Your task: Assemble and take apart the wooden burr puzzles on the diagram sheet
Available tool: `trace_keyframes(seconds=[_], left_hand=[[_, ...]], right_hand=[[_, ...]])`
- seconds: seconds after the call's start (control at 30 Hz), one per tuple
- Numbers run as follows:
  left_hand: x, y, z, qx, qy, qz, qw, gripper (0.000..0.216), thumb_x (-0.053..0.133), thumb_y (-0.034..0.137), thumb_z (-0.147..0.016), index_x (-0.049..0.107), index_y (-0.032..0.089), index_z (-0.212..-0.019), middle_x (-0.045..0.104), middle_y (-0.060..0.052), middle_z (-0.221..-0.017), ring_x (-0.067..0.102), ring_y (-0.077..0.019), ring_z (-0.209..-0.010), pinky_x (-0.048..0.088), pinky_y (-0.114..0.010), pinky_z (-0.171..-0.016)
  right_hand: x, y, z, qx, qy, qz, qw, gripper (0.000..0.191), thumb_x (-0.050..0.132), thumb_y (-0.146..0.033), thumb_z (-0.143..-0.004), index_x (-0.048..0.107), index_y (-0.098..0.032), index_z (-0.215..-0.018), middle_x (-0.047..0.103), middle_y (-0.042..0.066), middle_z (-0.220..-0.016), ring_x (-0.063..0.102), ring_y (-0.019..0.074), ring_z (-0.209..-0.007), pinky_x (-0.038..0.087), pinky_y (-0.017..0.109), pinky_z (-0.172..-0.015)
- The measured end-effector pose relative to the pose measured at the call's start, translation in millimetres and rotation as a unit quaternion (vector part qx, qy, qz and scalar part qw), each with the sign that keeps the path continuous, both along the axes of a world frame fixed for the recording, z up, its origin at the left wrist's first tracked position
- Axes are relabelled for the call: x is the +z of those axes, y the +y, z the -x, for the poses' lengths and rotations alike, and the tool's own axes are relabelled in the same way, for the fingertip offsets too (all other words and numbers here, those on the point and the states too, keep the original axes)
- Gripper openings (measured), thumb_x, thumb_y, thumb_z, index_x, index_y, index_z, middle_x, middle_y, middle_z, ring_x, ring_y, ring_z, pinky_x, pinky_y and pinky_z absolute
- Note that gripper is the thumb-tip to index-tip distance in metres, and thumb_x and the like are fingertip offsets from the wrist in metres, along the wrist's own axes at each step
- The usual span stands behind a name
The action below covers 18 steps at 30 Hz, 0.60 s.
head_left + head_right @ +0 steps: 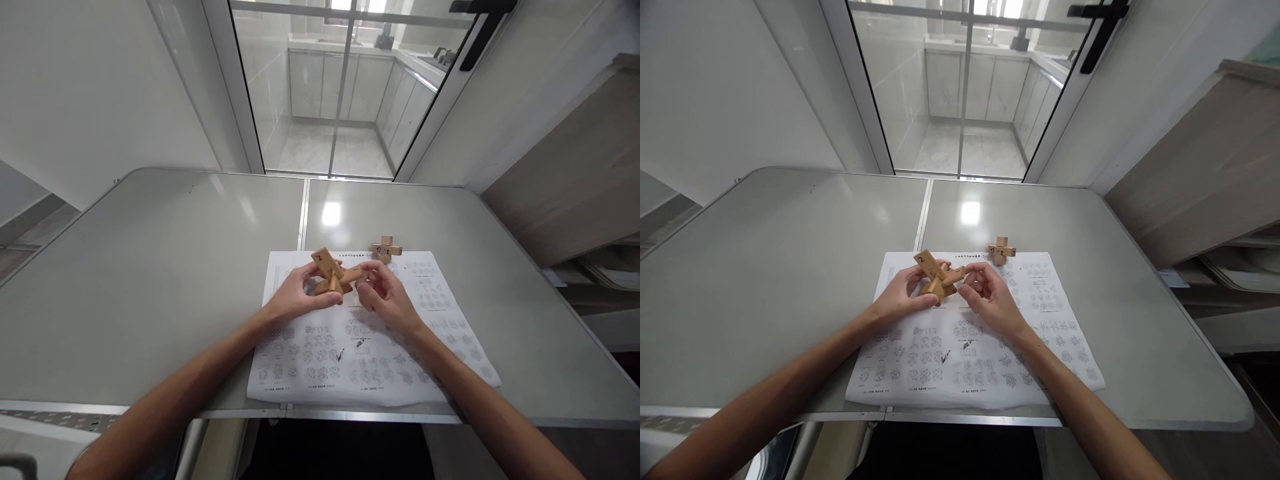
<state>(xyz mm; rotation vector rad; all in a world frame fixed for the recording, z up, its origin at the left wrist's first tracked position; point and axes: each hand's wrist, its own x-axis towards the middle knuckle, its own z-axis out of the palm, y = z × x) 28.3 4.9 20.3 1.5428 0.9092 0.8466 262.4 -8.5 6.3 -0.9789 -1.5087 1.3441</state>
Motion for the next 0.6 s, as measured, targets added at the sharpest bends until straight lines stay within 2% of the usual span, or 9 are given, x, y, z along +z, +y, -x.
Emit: trace_keyframes(seconds=[0.13, 0.23, 0.43, 0.6], left_hand=[[-1.9, 0, -1, -0.006, -0.053, 0.035, 0.998, 0.068, 0.082, 0.052, -0.080, 0.066, 0.022, -0.139, 0.067, -0.013, -0.146, 0.066, -0.0369, -0.131, 0.055, -0.054, -0.109], [-5.1, -1, -2, -0.018, -0.042, 0.032, 0.998, 0.068, 0.083, 0.050, -0.081, 0.065, 0.024, -0.141, 0.070, -0.012, -0.143, 0.066, -0.0361, -0.131, 0.053, -0.054, -0.113], [-12.2, -2, -3, -0.020, -0.031, 0.019, 0.999, 0.070, 0.084, 0.049, -0.080, 0.065, 0.024, -0.143, 0.070, -0.013, -0.142, 0.068, -0.0351, -0.128, 0.055, -0.053, -0.110], [-4.3, -1, -1, -0.007, -0.067, 0.029, 0.997, 0.066, 0.084, 0.051, -0.080, 0.068, 0.023, -0.138, 0.071, -0.013, -0.140, 0.069, -0.0346, -0.126, 0.058, -0.050, -0.104]], right_hand=[[-0.9, -4, 4, 0.042, -0.066, -0.044, 0.996, 0.025, 0.065, -0.050, -0.102, 0.065, -0.025, -0.105, 0.052, -0.004, -0.069, 0.049, 0.0141, -0.058, 0.043, 0.030, -0.057], [-2.4, -8, 8, 0.056, -0.097, -0.062, 0.992, 0.027, 0.058, -0.050, -0.105, 0.064, -0.024, -0.097, 0.054, -0.002, -0.070, 0.049, 0.0151, -0.059, 0.043, 0.031, -0.056], [-3.5, -10, 10, 0.029, -0.133, -0.114, 0.984, 0.034, 0.054, -0.046, -0.106, 0.057, -0.024, -0.081, 0.052, -0.001, -0.069, 0.047, 0.0160, -0.060, 0.038, 0.030, -0.054], [-0.7, -10, 12, -0.010, -0.137, -0.148, 0.979, 0.037, 0.056, -0.041, -0.104, 0.048, -0.024, -0.072, 0.043, -0.003, -0.063, 0.039, 0.0140, -0.056, 0.033, 0.030, -0.054]])
